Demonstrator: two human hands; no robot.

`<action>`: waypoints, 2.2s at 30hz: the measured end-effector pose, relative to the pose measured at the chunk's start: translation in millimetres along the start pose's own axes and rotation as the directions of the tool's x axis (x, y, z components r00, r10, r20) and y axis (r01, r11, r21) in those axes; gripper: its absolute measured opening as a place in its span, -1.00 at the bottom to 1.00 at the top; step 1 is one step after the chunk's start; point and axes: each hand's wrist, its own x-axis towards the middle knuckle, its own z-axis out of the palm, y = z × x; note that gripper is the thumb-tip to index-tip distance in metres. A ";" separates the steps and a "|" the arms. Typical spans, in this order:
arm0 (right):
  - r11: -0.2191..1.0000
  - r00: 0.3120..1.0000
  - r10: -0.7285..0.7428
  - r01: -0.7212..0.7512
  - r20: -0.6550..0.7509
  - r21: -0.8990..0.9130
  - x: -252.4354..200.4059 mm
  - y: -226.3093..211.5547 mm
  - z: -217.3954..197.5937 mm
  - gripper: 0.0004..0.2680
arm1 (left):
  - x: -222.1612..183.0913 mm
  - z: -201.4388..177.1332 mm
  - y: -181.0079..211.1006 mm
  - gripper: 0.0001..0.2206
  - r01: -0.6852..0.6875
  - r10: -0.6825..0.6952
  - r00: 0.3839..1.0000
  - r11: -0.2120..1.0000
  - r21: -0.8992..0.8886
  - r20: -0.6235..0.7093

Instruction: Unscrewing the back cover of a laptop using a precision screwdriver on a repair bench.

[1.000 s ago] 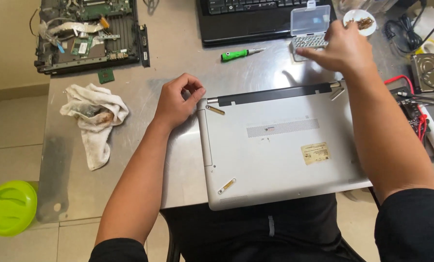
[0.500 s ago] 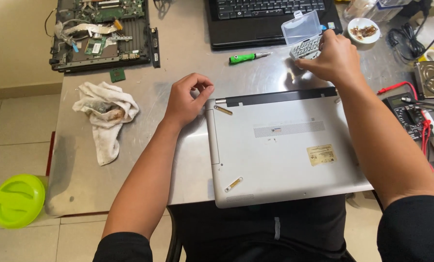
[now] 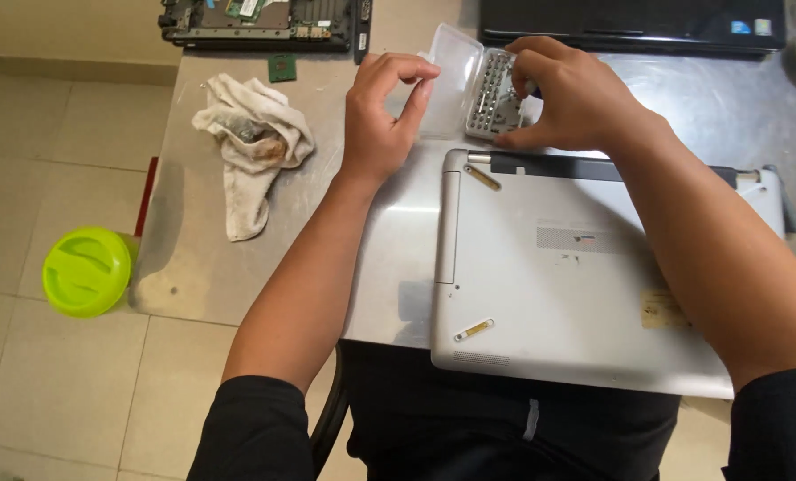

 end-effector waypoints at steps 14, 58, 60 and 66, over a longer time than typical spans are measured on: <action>0.997 0.995 -0.073 0.073 0.074 0.000 1.7 1.6 9.3 -0.54 | -12.7 9.1 -23.6 -0.64 0.219 -0.278 0.904 0.953 0.208 0.326; 0.928 0.957 -0.220 0.145 -0.189 -0.344 -4.2 22.0 39.0 -0.78 | -21.4 9.8 -31.3 -0.52 0.463 -0.571 0.821 0.674 0.575 0.008; 0.935 0.962 -0.207 0.141 -0.179 -0.325 -4.1 21.1 39.4 -0.75 | -21.3 10.2 -30.2 -0.52 0.470 -0.570 0.822 0.674 0.570 -0.005; 0.958 0.963 -0.210 0.167 -0.170 -0.234 -3.1 19.7 38.2 -0.64 | -20.5 8.5 -31.1 -0.57 0.496 -0.551 0.833 0.705 0.507 -0.049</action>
